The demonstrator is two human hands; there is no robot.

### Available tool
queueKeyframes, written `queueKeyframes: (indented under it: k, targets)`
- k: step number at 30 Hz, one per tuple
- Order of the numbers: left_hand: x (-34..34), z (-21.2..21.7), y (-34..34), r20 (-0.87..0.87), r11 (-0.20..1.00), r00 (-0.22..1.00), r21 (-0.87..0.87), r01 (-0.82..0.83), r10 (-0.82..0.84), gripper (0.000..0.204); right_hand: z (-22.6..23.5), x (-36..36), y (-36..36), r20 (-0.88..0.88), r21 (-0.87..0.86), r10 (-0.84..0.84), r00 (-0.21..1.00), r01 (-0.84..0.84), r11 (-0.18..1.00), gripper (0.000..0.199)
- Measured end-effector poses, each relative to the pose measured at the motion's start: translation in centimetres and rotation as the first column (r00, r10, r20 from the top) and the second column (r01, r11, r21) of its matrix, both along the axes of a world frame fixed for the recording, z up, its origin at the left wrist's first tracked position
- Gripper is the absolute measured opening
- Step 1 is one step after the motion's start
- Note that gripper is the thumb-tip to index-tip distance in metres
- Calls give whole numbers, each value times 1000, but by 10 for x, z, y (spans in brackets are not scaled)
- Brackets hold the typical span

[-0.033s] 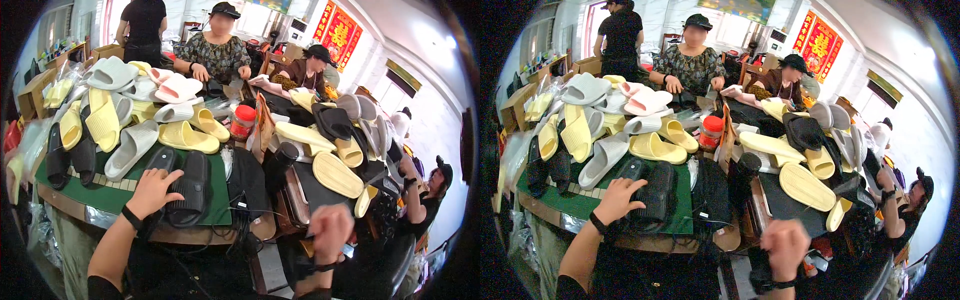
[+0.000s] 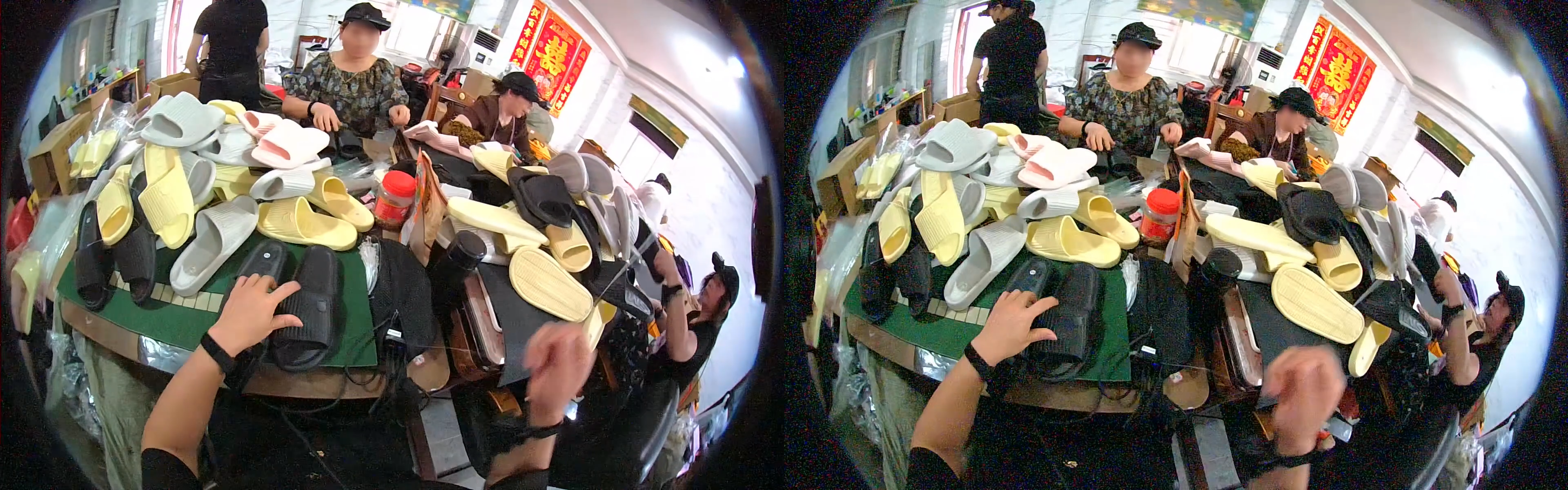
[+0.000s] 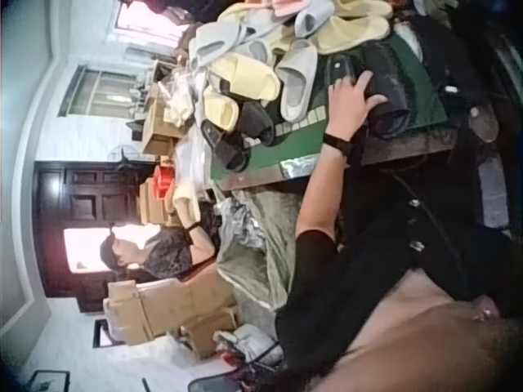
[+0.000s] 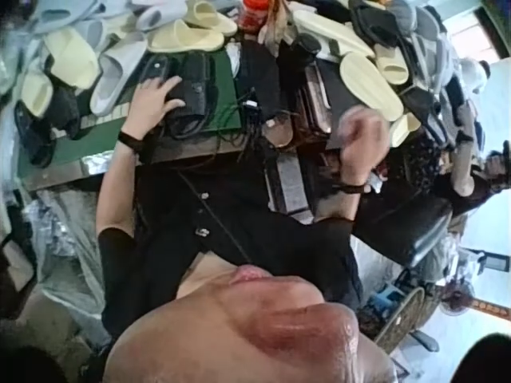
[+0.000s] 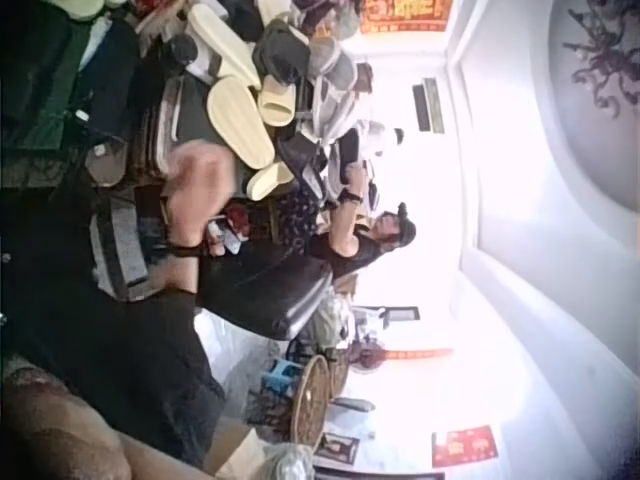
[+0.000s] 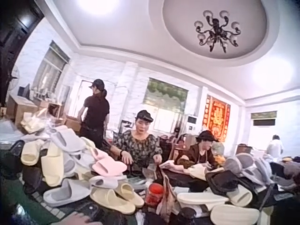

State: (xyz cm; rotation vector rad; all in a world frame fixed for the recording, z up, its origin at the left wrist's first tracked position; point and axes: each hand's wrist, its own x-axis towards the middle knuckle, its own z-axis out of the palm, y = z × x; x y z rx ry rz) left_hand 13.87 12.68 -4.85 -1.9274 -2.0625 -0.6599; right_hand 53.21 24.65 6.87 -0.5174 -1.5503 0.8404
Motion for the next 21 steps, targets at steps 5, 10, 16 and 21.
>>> queueKeyframes:
  k: [5, 10, 16, 21]
  targets:
    - [-11, -13, 13, 33, 999, 998, 5, 44, -45, 49, 94, 79, 119, 66, 327, -661, 747, 610, 722, 27]
    - [-14, 0, -3, -8, 998, 1000, 63, 4, -3, 51, 139, 179, 267, 143, 96, -526, 839, 517, 851, 33]
    - [-32, 60, -57, -112, 978, 991, 201, -47, 71, 53, 132, 21, 360, 342, 364, -439, 831, 313, 877, 36]
    - [-131, 131, -97, -249, 905, 882, 257, -338, 400, 55, 141, -80, 367, 411, 578, -476, 778, 182, 796, 39]
